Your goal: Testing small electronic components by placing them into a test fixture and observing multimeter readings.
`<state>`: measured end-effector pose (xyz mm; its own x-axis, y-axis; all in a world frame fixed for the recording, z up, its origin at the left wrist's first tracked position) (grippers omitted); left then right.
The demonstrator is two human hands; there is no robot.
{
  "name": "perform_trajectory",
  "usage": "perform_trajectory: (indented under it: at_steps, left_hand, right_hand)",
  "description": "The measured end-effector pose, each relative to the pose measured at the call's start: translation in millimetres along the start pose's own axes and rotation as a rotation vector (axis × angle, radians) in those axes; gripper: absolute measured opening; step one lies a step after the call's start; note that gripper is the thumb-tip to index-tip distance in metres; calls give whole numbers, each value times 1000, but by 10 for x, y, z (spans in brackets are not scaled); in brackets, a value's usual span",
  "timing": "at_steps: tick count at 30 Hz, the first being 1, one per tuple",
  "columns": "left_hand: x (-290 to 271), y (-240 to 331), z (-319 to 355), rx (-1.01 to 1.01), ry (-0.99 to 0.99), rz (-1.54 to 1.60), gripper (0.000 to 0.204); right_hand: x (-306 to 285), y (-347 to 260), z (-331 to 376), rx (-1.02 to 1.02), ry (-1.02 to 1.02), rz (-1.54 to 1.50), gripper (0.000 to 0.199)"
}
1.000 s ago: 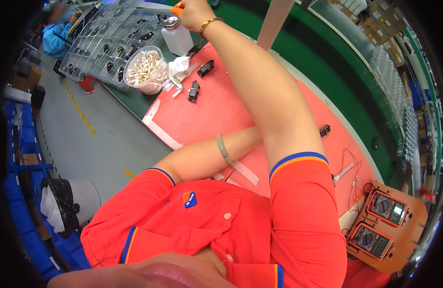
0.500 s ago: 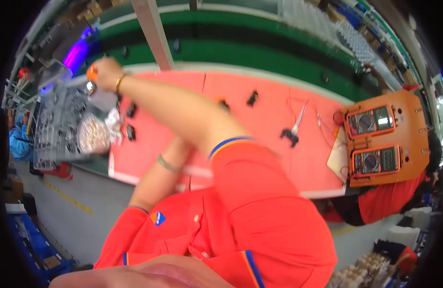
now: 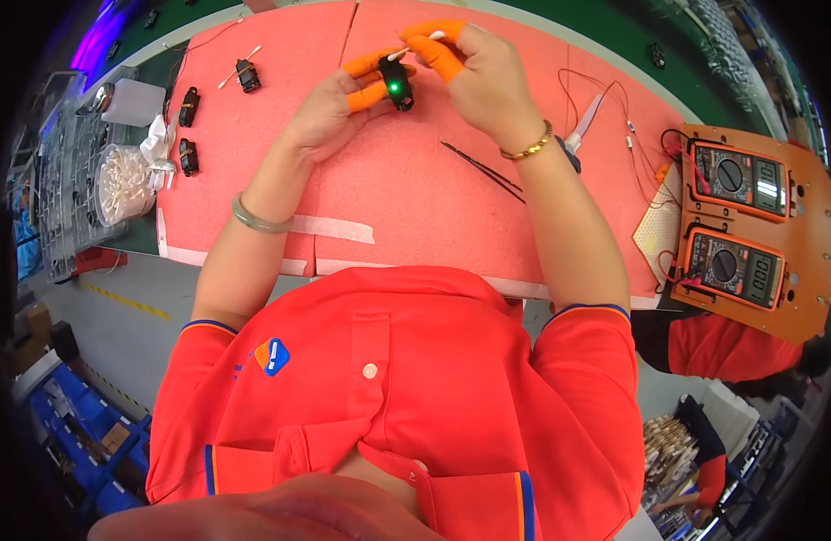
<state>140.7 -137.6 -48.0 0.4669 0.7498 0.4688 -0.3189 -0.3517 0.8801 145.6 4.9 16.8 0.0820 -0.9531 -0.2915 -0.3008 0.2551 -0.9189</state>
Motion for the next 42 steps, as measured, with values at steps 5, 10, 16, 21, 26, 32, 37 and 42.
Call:
perform_trajectory:
  at_steps: [5, 10, 16, 21, 26, 32, 37, 42]
  left_hand:
    - [-11, -8, 0, -21, -34, 75, 37]
    - [-36, 6, -3, -63, -21, 133, 35]
    - [-62, -12, -13, -55, -60, 119, 34]
    - [-63, -2, -25, -57, -40, 117, 34]
    - [-39, -20, -11, -65, -28, 56, 34]
    - [-56, -21, -13, -66, -5, 53, 35]
    - [-50, -32, -12, -61, -13, 36, 34]
    - [-38, -10, 9, -72, 5, 33, 34]
  right_hand:
    - [31, 188, -14, -86, 32, 91, 15]
    - [74, 92, 50, -602, -2, 531, 14]
    - [26, 120, 13, -445, 40, 278, 13]
    - [74, 192, -17, -434, -1, 276, 11]
    - [26, 212, -73, -318, -57, 215, 11]
    - [60, 151, -46, -408, -86, 329, 12]
    - [-52, 200, -108, -324, -68, 128, 12]
    - [60, 138, -14, -392, -95, 327, 11]
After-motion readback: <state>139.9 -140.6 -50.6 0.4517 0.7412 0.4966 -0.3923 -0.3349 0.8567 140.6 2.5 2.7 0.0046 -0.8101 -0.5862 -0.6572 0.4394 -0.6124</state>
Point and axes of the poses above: each hand's wrist, its own z-axis away from the middle knuckle, its own x-axis out of the palm, y = z × x, the point moved 4 cm from there along -z, towards the middle knuckle, and after that the axes turned 4 degrees about -z, right-handed, at the moved point
